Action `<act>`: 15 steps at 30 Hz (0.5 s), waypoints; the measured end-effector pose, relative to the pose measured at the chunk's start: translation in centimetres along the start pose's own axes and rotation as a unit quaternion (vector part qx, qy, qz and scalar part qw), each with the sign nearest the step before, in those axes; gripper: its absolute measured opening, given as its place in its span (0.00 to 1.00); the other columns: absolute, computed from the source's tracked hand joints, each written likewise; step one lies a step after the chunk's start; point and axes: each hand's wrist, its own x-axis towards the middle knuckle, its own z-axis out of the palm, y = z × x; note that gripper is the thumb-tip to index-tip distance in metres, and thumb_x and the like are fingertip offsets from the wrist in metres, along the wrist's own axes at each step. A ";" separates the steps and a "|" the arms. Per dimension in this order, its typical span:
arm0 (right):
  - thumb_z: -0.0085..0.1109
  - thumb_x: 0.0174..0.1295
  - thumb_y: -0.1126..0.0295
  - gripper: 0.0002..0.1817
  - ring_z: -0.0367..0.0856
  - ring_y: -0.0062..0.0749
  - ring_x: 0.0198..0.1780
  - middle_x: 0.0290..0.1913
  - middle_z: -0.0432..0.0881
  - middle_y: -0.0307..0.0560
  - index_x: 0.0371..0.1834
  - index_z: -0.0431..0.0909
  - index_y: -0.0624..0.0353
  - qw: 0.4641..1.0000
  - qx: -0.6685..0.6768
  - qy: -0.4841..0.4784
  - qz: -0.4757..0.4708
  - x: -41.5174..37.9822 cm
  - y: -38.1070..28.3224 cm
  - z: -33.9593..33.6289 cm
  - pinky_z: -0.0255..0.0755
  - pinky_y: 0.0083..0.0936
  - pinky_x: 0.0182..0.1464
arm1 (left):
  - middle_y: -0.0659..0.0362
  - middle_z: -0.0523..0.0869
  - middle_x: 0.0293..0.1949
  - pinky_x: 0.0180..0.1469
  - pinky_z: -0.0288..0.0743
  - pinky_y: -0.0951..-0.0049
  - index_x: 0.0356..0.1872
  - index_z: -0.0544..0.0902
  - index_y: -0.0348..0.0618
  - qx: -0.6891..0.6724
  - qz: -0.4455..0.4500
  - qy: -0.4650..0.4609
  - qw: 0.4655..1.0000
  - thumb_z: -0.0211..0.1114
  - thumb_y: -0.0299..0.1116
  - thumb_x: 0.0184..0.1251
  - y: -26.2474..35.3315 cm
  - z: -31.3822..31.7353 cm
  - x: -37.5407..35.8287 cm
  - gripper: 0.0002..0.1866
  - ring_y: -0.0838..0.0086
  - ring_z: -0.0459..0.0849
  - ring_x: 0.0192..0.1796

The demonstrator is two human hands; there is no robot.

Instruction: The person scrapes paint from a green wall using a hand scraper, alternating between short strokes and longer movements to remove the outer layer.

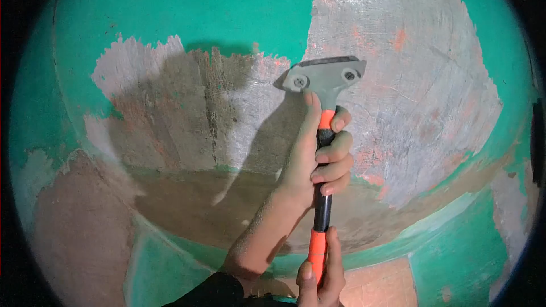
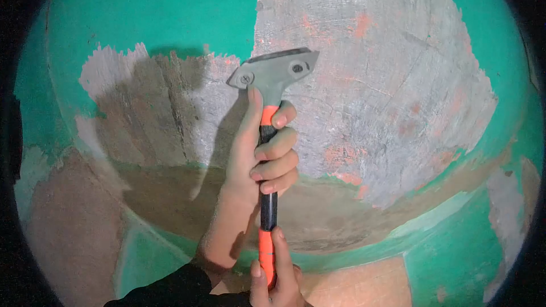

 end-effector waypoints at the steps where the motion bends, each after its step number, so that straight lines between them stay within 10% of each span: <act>1: 0.46 0.70 0.71 0.28 0.74 0.33 0.52 0.62 0.70 0.59 0.69 0.55 0.75 1.000 -0.009 0.000 0.021 -0.4 0.0 -0.1 0.67 0.23 0.54 | 0.73 0.53 0.11 0.07 0.50 0.83 0.32 0.65 0.54 0.008 0.001 -0.002 1.000 0.39 0.70 0.65 -0.3 -0.4 -0.1 0.28 0.87 0.49 0.07; 15: 0.47 0.70 0.69 0.29 0.69 0.21 0.33 0.52 0.76 0.51 0.71 0.54 0.72 0.999 0.005 0.012 0.045 0.0 -1.4 1.0 0.67 0.17 0.36 | 0.73 0.53 0.11 0.07 0.49 0.83 0.33 0.65 0.54 -0.011 -0.011 -0.035 0.999 0.40 0.70 0.66 1.0 0.7 0.6 0.28 0.87 0.50 0.07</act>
